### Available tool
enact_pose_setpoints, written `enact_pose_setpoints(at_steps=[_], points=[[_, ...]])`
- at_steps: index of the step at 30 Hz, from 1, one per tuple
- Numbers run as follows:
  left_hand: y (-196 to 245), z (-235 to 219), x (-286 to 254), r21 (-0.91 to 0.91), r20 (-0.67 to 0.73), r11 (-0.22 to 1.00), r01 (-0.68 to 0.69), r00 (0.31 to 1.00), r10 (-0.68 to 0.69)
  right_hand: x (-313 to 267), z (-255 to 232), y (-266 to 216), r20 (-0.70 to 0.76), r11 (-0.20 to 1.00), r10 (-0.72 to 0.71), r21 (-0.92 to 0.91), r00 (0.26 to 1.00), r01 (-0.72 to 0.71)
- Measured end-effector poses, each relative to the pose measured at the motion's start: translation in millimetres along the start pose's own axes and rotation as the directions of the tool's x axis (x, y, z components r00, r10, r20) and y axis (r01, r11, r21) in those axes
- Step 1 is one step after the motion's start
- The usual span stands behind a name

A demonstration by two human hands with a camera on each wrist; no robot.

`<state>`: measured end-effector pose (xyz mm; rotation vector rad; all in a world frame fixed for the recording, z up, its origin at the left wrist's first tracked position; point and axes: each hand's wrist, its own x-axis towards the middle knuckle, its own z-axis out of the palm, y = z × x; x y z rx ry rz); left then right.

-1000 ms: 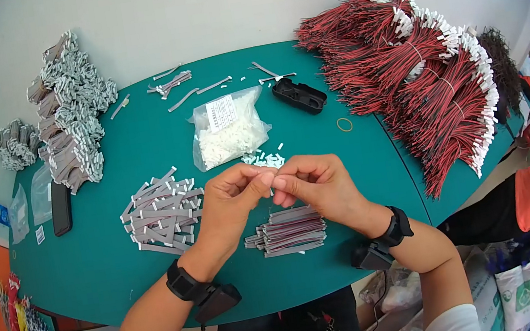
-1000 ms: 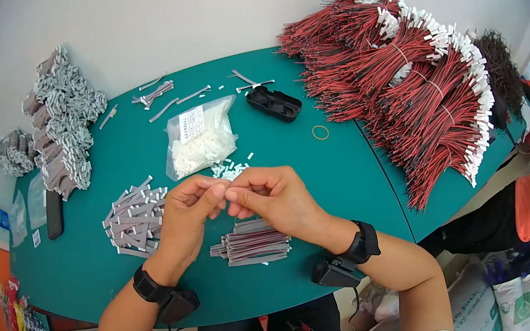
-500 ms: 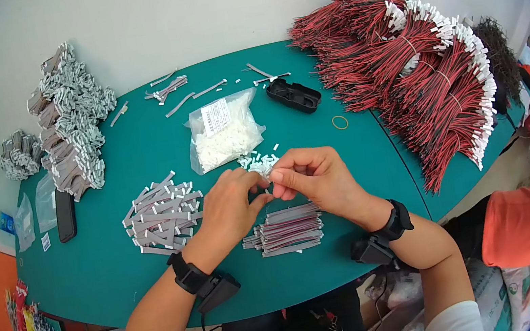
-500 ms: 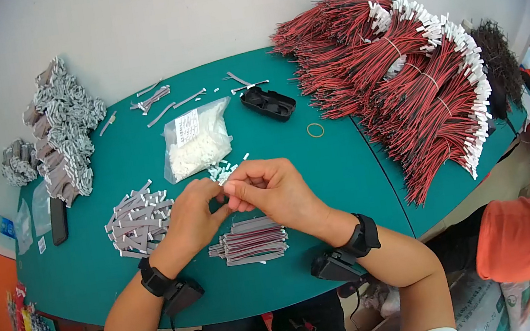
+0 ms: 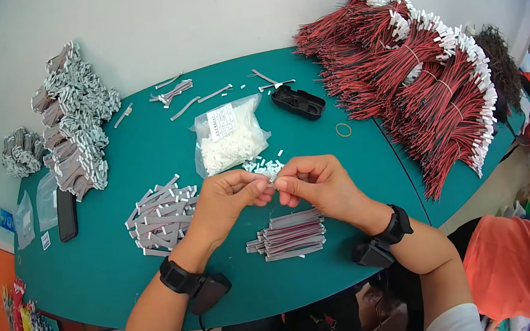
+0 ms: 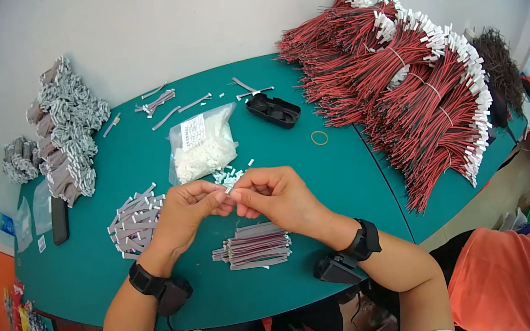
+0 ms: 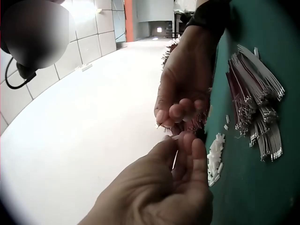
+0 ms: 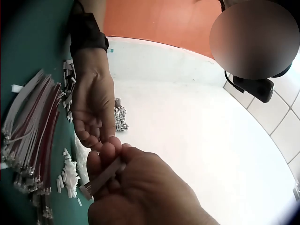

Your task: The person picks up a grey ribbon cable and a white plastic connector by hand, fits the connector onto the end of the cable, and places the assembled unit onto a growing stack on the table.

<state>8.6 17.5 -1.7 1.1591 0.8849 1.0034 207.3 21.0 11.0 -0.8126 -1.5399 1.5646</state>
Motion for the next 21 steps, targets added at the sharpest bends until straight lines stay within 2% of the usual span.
enact_pose_setpoints(at_steps=[4, 7, 13, 21], points=[[-1.2, -4.9, -1.1, -0.135, 0.012, 0.991, 0.022, 1.0, -0.02, 0.5, 0.7, 1.9, 0.003, 0.999, 0.018, -0.042, 1.0, -0.018], [-0.9, -3.9, -0.9, -0.169, 0.023, 0.986, 0.011, 1.0, -0.007, 0.4, 0.8, 1.7, 0.01, 0.998, 0.027, -0.06, 1.0, -0.026], [4.8, -1.3, -5.3, -0.147, 0.083, 0.988, 0.055, 0.996, -0.044, -1.5, 5.2, 0.9, 0.033, 0.996, 0.05, -0.074, 0.998, -0.048], [4.6, 1.7, -5.0, -0.154, 0.095, 0.988, 0.004, 0.995, 0.011, -2.0, 4.6, -1.0, 0.042, 0.996, 0.054, -0.066, 0.998, -0.051]])
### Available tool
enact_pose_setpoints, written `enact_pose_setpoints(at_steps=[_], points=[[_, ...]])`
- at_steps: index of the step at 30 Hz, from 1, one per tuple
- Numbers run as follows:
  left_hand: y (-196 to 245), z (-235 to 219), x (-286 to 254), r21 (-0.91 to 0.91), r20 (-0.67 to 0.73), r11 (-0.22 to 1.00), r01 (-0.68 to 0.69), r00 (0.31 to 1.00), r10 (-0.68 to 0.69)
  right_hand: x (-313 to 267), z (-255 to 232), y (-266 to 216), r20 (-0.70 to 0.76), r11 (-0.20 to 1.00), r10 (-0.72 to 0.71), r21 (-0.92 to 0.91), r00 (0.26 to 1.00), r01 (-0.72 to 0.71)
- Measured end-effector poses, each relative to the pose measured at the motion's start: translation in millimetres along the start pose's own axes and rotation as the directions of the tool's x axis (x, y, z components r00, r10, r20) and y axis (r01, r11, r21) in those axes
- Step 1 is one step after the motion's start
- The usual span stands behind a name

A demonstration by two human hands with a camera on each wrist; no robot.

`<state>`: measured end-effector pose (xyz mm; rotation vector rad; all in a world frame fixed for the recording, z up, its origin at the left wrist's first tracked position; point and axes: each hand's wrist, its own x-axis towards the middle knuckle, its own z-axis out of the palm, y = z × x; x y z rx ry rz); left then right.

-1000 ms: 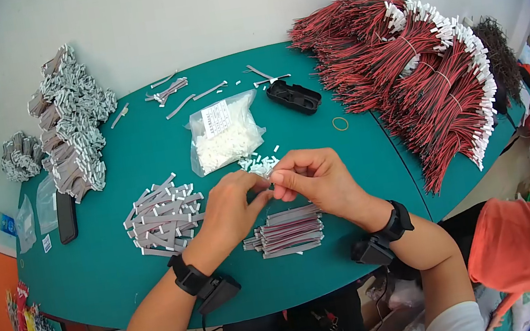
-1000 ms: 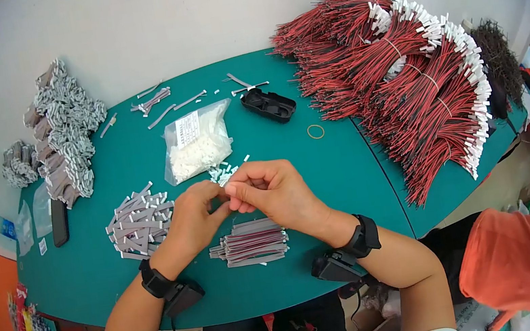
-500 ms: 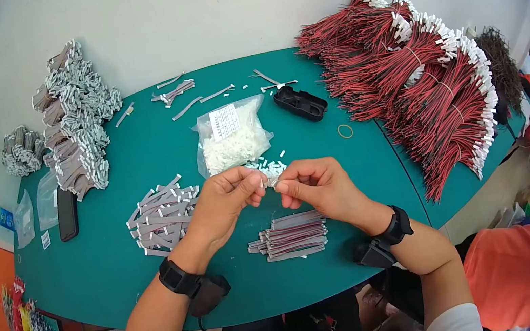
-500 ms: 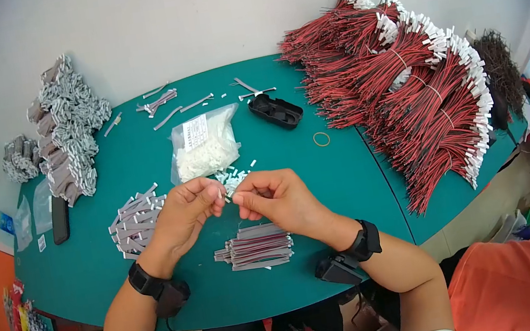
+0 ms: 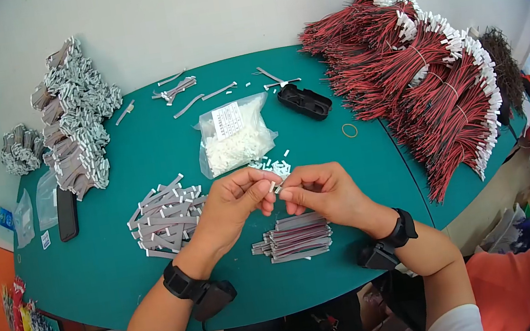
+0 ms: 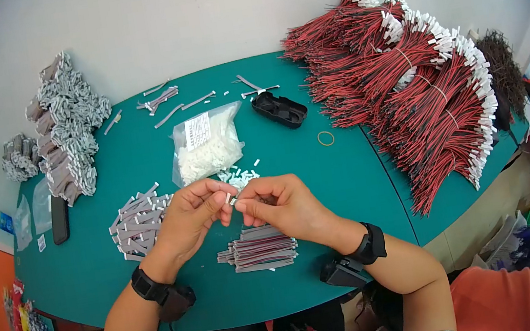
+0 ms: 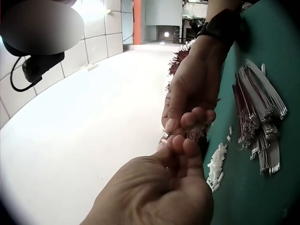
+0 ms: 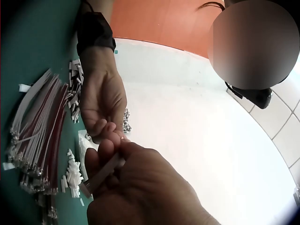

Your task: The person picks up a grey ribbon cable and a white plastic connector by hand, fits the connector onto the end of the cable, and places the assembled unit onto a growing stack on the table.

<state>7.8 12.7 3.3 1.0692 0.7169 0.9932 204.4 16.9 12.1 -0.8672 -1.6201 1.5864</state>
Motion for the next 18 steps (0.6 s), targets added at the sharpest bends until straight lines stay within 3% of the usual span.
enact_pose_setpoints(at_steps=[18], points=[[-1.8, 2.7, -0.6, 0.007, 0.016, 1.0, -0.013, 1.0, 0.012, -1.7, -0.2, -2.3, 0.005, 1.0, -0.004, 0.02, 1.0, 0.004]])
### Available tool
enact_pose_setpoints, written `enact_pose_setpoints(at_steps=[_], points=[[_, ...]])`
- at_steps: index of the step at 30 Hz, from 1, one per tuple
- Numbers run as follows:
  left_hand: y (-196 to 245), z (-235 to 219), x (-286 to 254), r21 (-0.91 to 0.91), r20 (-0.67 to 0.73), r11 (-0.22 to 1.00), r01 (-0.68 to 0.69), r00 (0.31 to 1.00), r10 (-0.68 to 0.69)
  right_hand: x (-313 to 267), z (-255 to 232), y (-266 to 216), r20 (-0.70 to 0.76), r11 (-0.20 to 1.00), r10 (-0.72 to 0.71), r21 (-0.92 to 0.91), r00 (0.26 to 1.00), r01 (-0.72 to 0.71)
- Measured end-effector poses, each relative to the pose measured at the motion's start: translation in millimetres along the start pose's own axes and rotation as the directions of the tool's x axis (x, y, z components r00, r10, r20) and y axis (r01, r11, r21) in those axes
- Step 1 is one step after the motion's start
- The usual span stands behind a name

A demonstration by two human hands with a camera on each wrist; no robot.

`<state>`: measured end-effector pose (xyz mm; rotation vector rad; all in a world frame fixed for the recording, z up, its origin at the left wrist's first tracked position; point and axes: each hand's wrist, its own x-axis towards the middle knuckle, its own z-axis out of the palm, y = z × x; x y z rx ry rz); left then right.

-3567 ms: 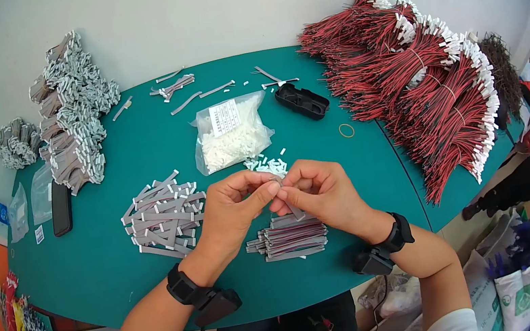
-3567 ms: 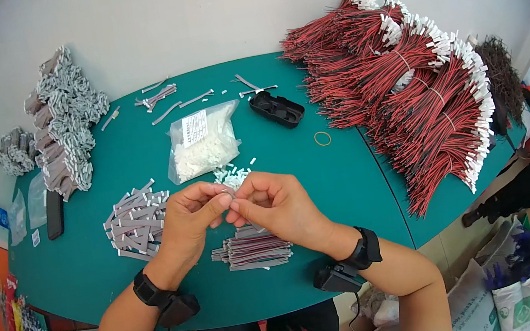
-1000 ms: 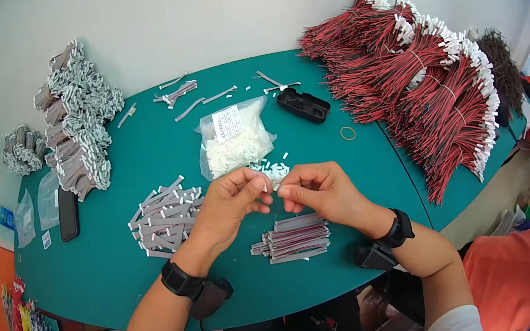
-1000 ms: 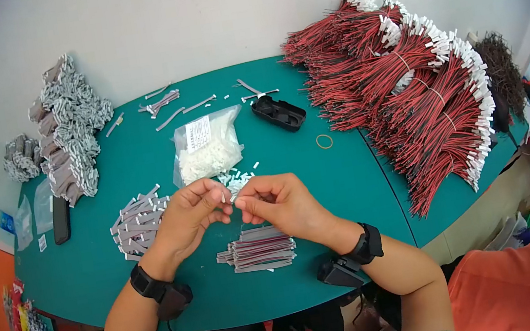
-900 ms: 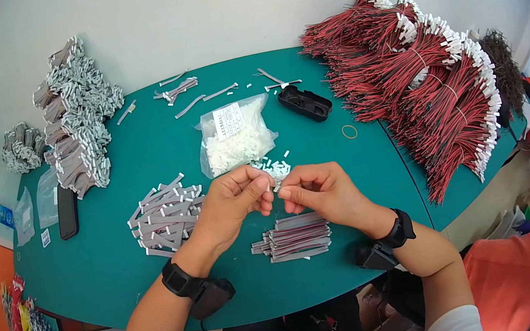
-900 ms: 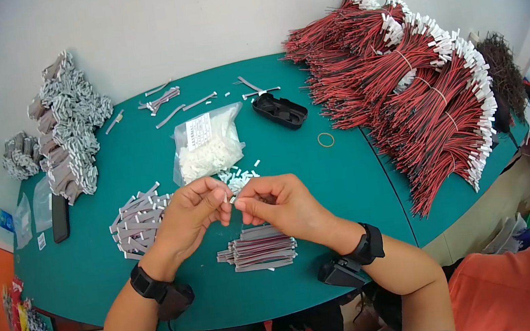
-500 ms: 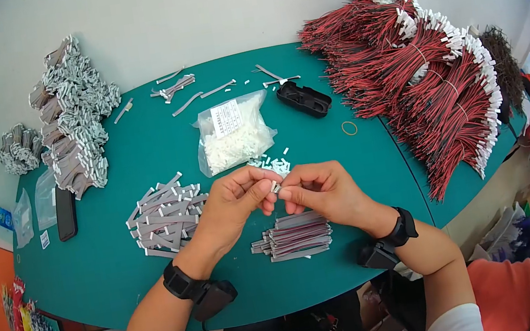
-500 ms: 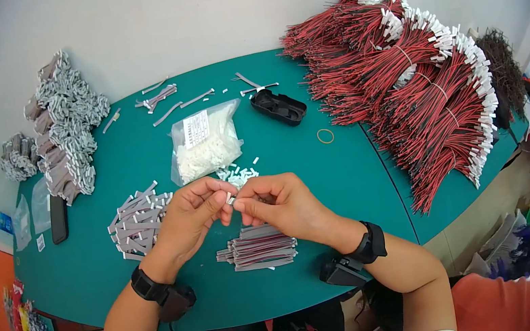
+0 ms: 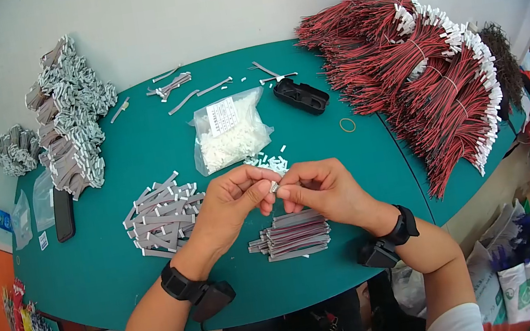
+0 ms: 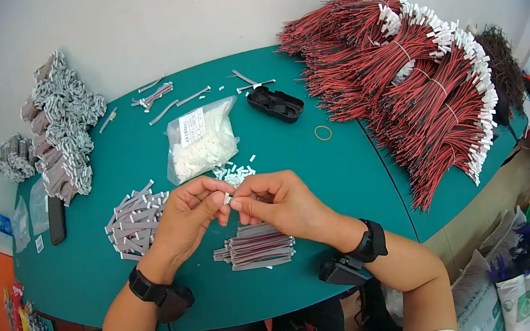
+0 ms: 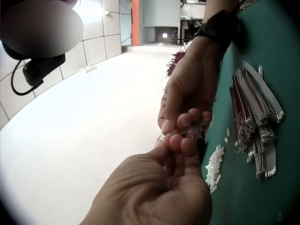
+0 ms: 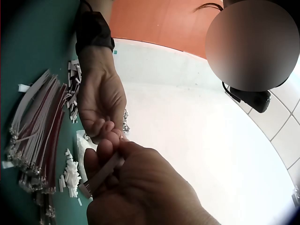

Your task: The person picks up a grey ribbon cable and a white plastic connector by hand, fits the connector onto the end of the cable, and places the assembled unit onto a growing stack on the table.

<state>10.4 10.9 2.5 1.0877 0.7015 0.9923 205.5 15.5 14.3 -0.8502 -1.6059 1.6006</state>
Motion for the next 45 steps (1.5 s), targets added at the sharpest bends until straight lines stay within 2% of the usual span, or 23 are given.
enact_pose_setpoints(at_steps=[45], points=[[0.1, -0.4, -1.3, -0.015, 0.037, 1.0, -0.007, 0.999, 0.007, -2.0, -1.3, -2.2, 0.007, 1.0, 0.005, -0.008, 1.0, -0.005]])
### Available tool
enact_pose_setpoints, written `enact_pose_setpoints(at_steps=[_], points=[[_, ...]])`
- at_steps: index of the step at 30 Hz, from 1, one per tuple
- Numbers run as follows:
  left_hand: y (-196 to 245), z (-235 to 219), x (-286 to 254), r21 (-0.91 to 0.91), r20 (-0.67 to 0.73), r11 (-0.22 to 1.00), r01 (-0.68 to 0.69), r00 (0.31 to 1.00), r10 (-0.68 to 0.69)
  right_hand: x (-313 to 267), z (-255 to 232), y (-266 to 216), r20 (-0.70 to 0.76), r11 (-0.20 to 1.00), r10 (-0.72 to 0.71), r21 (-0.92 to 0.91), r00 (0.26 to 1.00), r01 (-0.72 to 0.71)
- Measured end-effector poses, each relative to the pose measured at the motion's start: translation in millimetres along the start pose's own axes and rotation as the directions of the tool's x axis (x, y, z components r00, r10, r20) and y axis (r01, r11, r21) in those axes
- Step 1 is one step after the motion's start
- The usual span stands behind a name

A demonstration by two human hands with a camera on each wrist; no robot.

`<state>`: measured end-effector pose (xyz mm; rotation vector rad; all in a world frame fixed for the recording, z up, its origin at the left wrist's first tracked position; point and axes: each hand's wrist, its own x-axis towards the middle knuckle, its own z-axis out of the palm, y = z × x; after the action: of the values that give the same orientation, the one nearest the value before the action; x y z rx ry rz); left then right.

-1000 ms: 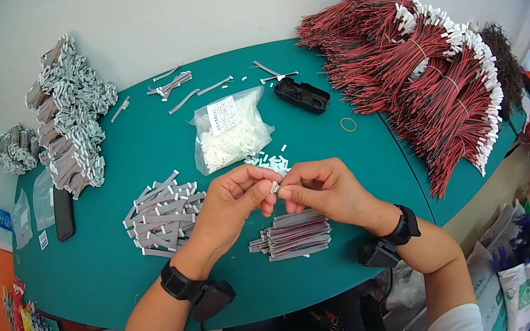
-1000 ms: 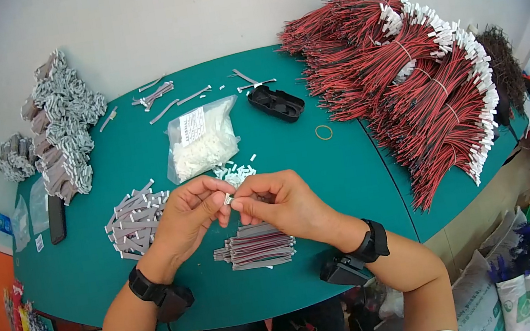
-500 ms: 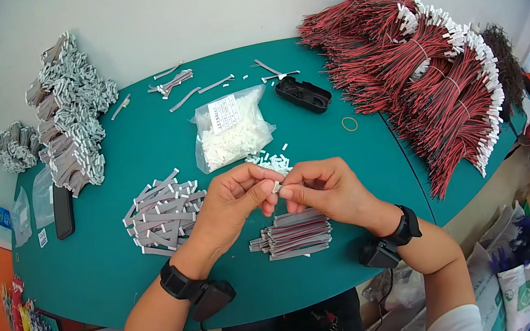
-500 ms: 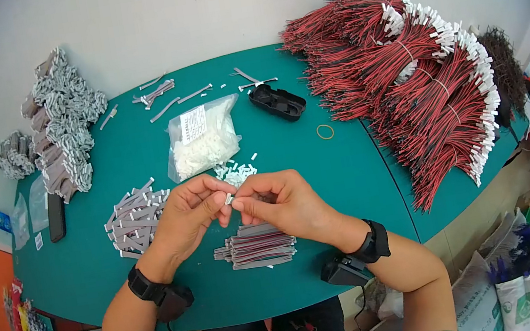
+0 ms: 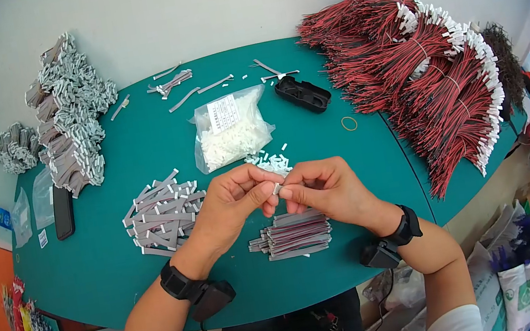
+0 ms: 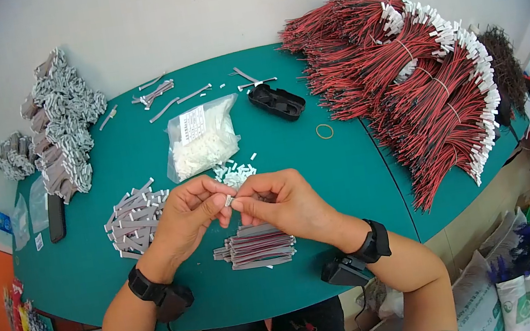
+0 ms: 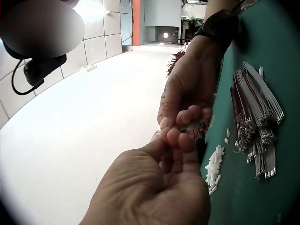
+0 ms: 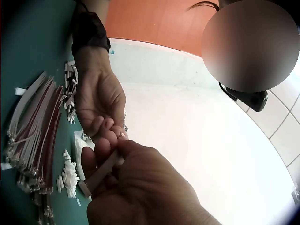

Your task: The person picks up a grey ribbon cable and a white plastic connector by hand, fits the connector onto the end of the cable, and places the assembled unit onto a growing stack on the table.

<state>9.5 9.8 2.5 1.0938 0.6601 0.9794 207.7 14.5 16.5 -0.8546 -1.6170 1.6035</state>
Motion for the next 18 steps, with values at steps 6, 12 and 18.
enact_pose_setpoints(at_steps=[6, 12, 18], points=[[0.3, -0.1, 0.0, -0.014, 0.011, 1.0, -0.001, 1.0, 0.001, -0.3, 0.3, -0.8, -0.004, 1.0, 0.0, 0.01, 1.0, 0.0], [1.8, 1.5, -0.6, 0.028, -0.001, 1.0, -0.005, 1.0, 0.005, -0.7, -0.2, -1.6, 0.004, 1.0, 0.013, 0.028, 1.0, -0.013], [3.7, 2.4, -0.7, 0.112, 0.0, 0.993, -0.034, 0.999, 0.034, -0.6, -0.8, -2.3, 0.012, 0.998, 0.045, 0.039, 0.999, -0.045]])
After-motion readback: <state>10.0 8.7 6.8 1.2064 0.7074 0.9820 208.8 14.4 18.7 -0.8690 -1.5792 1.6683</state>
